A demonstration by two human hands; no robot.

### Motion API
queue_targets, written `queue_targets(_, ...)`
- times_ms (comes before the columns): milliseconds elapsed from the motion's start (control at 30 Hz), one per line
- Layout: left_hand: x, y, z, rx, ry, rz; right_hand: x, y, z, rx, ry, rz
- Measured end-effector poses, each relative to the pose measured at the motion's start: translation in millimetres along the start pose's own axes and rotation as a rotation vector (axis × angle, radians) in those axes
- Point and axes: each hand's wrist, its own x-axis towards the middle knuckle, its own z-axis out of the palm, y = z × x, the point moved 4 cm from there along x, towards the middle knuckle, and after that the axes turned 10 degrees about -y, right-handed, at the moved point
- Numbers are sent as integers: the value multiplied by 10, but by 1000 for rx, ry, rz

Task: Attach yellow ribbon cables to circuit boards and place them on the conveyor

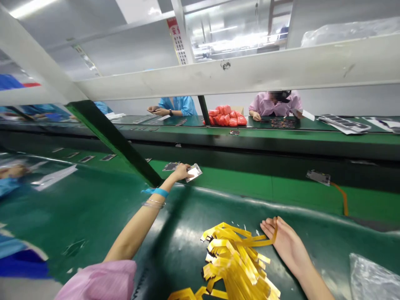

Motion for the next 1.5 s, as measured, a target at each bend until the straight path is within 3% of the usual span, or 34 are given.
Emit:
queue_targets(100,-217,307,29,-101,37,58,-40,-65,157,-129,-23,-35)
queue_targets(200,-638,759,242,-245,20,160,-79,-118,351,-399,6,-105)
queue_targets(300,-1201,1286,549,-388,-152,293,-94,-108,550,-799,105,-155)
queue_targets(367,-1572,1595,700,-502,-336,378,-103,-56,668,-994,139,-177)
queue_targets(500,-2037,1922,776,-462,-555,433,-184,35,773,-1119,198,-242)
queue_targets(733,-2220,2014,778,-413,-579,499,-310,52,765,-1194,191,-184)
queue_targets(833,-2263,2020,841,-448,-612,466,-327,62,785,-1276,168,-241)
queue_targets(967,-2211,2012,1017,-902,-832,291,-385,36,850,-1377,140,-353)
queue_targets(1033,-2143,2004,1103,-1135,-949,149,-412,12,860,-1245,130,-286)
queue_targets(1100,-2062,1982,1133,-1198,-965,45,-427,14,878,-986,68,-151)
queue_targets(1167,-2004,1962,1098,-1145,-932,21,-434,45,917,-751,1,-5)
queue_targets(1267,-2007,1960,989,-1010,-974,66,-438,89,973,-678,-15,141)
queue_targets(1500,-2062,1922,748,-706,-1024,248,-455,114,998,-592,91,196)
